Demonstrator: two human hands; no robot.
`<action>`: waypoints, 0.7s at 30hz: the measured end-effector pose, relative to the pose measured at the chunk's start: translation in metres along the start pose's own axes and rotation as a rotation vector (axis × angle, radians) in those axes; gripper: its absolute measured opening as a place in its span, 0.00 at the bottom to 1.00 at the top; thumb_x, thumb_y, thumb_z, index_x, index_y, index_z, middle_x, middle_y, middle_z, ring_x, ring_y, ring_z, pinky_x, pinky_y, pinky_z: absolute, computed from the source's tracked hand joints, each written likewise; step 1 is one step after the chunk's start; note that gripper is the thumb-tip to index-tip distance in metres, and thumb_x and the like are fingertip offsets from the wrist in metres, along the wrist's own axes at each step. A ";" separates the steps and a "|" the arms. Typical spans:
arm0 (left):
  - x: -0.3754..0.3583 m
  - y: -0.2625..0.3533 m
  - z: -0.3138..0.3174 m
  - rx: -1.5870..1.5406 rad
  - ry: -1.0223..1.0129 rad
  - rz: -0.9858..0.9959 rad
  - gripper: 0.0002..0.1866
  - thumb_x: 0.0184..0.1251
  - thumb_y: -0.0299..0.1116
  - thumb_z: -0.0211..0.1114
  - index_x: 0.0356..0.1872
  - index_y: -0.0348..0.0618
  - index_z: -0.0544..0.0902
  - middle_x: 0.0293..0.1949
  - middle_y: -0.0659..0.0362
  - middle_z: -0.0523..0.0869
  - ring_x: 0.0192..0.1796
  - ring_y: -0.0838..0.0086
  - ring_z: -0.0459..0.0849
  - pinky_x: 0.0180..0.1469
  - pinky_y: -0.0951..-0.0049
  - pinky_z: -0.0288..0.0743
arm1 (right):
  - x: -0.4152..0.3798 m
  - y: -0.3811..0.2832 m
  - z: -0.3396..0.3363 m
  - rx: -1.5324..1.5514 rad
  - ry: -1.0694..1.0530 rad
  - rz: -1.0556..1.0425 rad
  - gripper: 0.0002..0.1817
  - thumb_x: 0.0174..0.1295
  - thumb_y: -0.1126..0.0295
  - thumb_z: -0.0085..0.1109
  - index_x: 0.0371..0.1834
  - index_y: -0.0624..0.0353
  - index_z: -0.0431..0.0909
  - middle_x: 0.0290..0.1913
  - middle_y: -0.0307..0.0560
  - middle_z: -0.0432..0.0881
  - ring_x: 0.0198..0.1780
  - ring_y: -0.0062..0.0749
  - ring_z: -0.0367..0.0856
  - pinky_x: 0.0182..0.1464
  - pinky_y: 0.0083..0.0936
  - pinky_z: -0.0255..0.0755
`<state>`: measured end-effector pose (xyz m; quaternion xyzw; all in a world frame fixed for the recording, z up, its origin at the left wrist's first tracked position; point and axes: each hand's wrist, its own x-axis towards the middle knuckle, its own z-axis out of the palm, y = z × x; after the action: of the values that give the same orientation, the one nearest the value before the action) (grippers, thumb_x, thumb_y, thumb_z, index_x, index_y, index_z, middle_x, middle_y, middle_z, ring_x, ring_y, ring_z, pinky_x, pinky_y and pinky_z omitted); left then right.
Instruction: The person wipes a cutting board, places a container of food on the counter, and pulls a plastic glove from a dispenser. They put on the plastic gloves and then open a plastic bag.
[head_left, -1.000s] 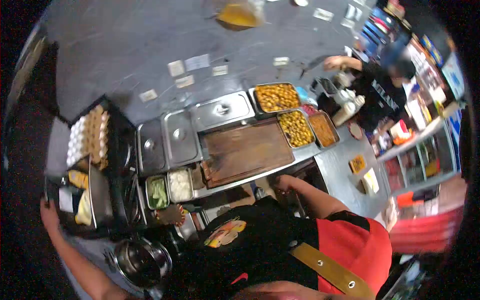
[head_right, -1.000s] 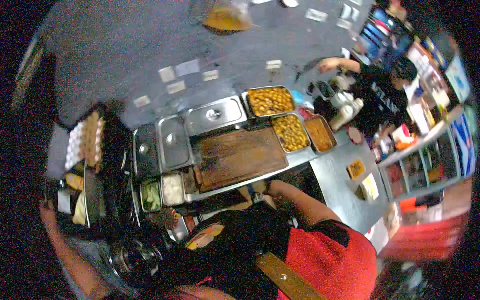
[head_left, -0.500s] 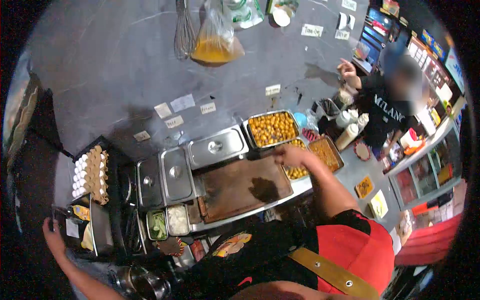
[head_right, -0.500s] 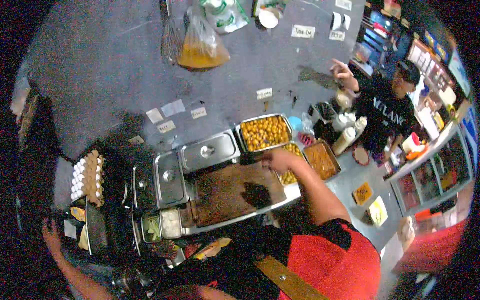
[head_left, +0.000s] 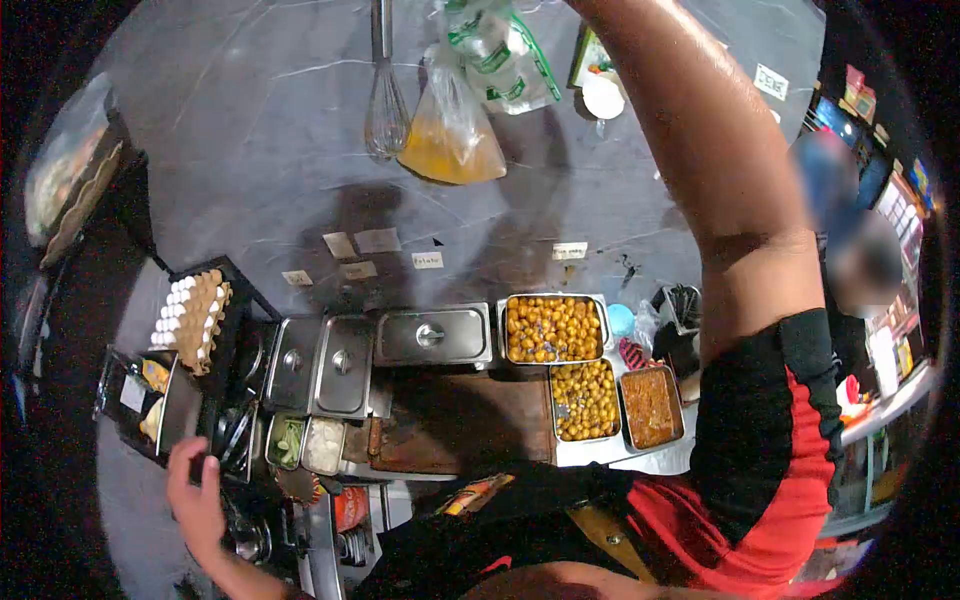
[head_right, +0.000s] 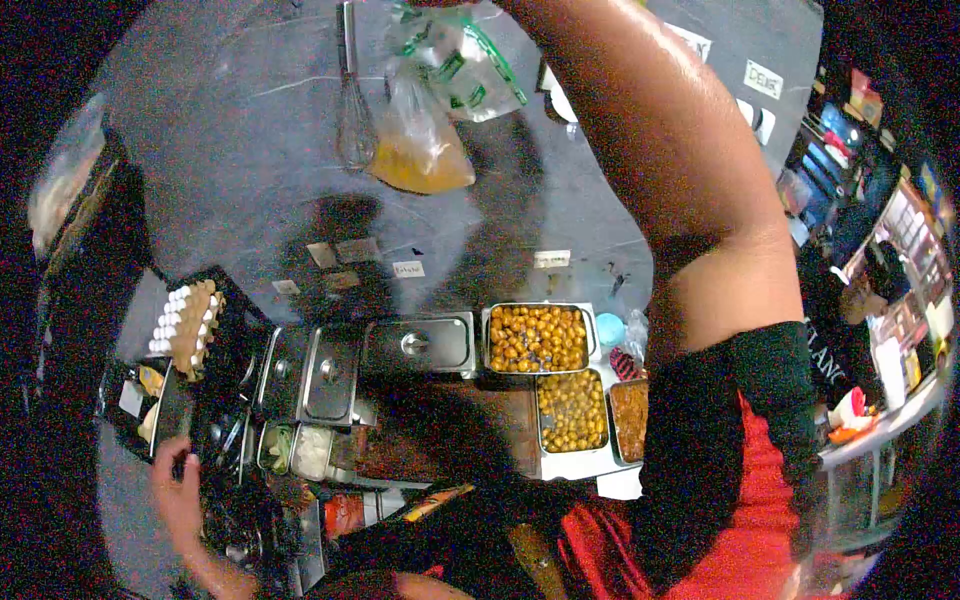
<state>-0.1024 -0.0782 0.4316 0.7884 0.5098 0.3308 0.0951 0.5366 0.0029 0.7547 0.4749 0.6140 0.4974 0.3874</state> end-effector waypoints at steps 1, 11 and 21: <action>-0.010 0.006 0.006 -0.045 -0.031 -0.023 0.12 0.65 0.20 0.64 0.49 0.35 0.82 0.51 0.53 0.84 0.53 0.64 0.82 0.60 0.67 0.74 | -0.001 -0.001 -0.006 -0.003 0.011 -0.005 0.14 0.65 0.63 0.59 0.39 0.62 0.89 0.38 0.54 0.90 0.39 0.49 0.88 0.43 0.41 0.81; 0.015 -0.007 0.026 -0.234 -0.026 -0.100 0.09 0.69 0.20 0.60 0.48 0.35 0.82 0.46 0.57 0.84 0.46 0.73 0.81 0.52 0.74 0.74 | -0.031 -0.015 -0.089 0.993 -0.751 0.506 0.30 0.60 0.52 0.72 0.63 0.58 0.83 0.61 0.60 0.84 0.51 0.48 0.90 0.50 0.44 0.85; 0.111 -0.031 0.026 -0.310 -0.154 0.096 0.11 0.63 0.20 0.63 0.46 0.34 0.82 0.45 0.56 0.84 0.47 0.72 0.83 0.55 0.73 0.75 | -0.022 0.009 -0.045 1.305 -0.589 0.627 0.18 0.62 0.65 0.64 0.53 0.62 0.84 0.37 0.52 0.89 0.33 0.37 0.89 0.36 0.38 0.85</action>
<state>-0.0801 0.0379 0.4435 0.8108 0.4057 0.3483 0.2383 0.5012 -0.0286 0.7733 0.8705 0.4913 -0.0247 0.0179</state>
